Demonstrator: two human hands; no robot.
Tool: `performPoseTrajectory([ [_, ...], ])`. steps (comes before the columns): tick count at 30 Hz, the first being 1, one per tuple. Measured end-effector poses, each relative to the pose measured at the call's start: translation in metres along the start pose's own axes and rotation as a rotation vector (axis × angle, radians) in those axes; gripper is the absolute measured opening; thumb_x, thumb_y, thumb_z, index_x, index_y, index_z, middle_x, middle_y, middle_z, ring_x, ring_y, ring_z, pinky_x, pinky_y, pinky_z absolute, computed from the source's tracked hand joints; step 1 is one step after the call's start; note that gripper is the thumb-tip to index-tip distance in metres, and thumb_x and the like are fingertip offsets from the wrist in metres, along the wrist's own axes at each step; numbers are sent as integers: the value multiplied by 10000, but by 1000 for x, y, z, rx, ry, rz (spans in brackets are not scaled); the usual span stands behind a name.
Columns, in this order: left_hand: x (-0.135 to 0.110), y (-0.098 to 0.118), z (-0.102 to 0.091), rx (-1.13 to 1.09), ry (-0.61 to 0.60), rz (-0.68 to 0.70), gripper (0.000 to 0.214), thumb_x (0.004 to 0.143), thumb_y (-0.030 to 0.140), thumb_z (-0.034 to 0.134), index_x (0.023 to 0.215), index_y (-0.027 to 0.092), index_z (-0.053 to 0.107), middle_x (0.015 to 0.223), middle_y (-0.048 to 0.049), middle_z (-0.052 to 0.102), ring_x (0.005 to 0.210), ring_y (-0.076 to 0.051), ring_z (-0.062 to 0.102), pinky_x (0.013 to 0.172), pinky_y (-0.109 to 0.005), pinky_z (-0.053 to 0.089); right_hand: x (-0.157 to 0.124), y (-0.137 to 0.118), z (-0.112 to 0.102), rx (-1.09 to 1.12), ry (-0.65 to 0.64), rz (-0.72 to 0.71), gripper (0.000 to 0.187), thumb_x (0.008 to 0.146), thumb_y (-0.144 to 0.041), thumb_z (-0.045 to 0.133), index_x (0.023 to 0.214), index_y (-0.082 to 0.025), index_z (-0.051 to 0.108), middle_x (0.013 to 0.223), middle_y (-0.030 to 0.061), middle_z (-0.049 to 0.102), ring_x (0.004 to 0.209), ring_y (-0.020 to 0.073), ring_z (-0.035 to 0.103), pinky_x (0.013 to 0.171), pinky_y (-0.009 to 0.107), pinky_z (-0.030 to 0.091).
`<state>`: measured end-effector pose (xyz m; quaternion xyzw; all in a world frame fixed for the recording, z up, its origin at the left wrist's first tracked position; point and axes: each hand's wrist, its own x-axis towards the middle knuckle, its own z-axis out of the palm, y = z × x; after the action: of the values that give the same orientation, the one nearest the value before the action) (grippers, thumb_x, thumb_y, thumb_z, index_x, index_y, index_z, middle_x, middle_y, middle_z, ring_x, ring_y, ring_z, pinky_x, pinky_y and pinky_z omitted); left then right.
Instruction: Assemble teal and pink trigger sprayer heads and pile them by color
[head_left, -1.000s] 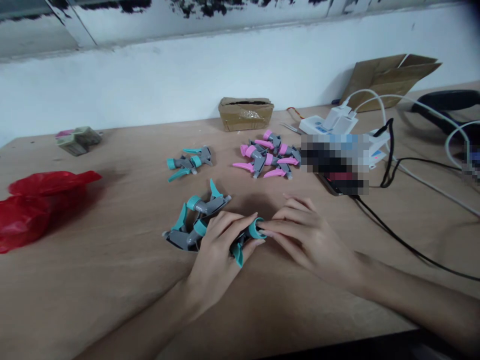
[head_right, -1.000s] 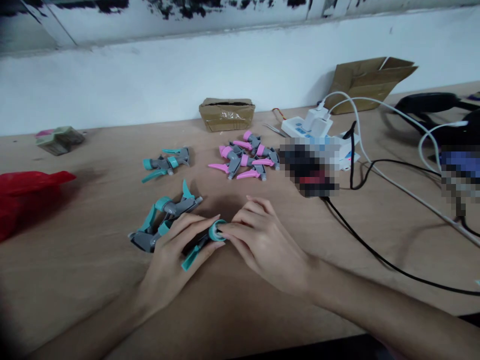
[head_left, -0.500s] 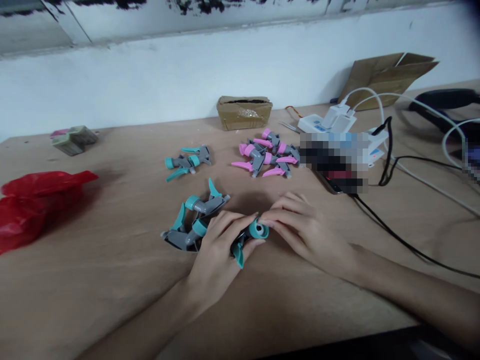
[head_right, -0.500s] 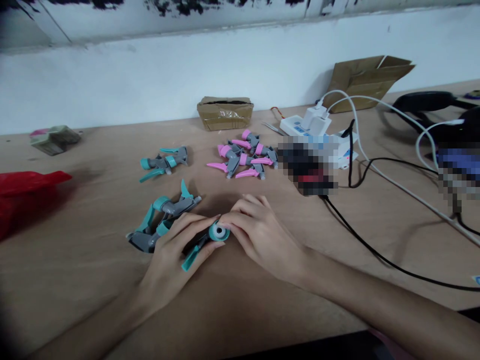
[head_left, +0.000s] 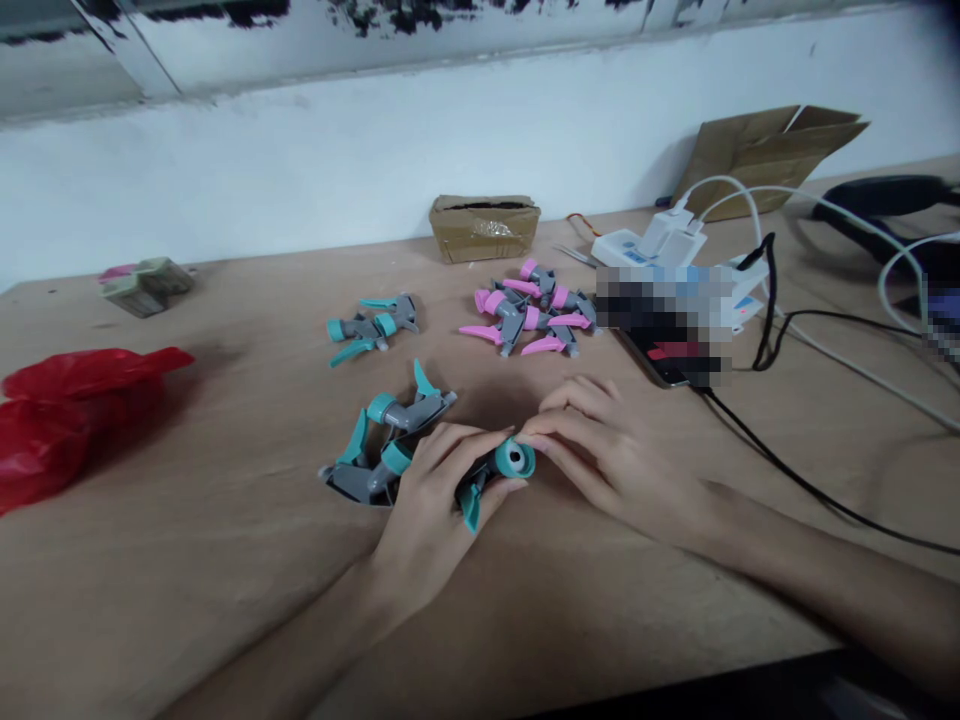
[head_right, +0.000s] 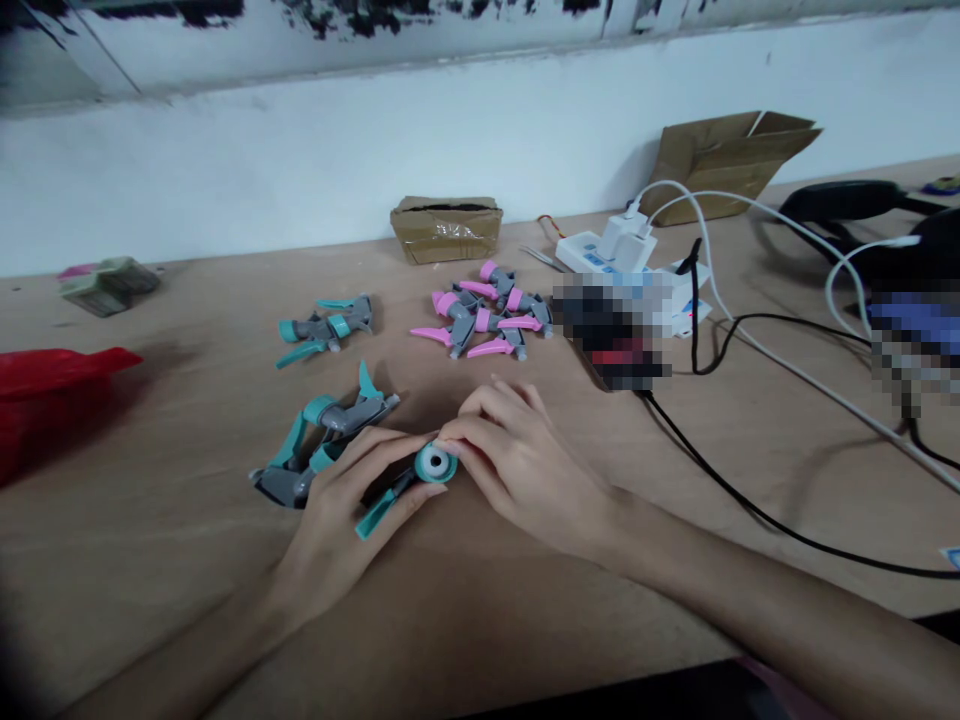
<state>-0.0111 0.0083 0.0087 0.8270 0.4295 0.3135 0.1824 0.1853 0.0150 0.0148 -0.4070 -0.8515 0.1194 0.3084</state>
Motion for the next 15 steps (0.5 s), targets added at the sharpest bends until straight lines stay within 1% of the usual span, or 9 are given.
performPoseTrajectory([
  [3,1,1,-1,-15,4,-31,234,812,262,625,1041,235,588,985,-34,615,923,-194,579,838,-375,490,-1,0,-1,-50,42,-44,181,905,-201,448,910,-194,629,826,13,577,841,132,534,988,411,283],
  [5,1,2,0,-23,19,-46,232,810,258,628,1037,230,592,983,-35,615,929,-194,582,839,-372,493,-2,-2,1,-52,50,-40,177,897,-190,465,906,-205,641,799,-1,573,799,118,532,1016,417,253],
  [10,1,3,2,-10,59,-25,205,808,253,627,1008,212,607,956,-35,619,934,-194,578,847,-371,489,-7,-11,6,-27,60,39,194,887,-148,473,932,-226,645,803,-11,581,805,123,516,991,397,261],
  [15,-1,5,1,15,63,13,201,817,221,611,1018,218,598,944,-32,618,918,-191,577,830,-372,493,-4,-9,6,29,44,55,220,887,-104,446,892,-216,636,840,-2,586,827,125,516,937,359,292],
])
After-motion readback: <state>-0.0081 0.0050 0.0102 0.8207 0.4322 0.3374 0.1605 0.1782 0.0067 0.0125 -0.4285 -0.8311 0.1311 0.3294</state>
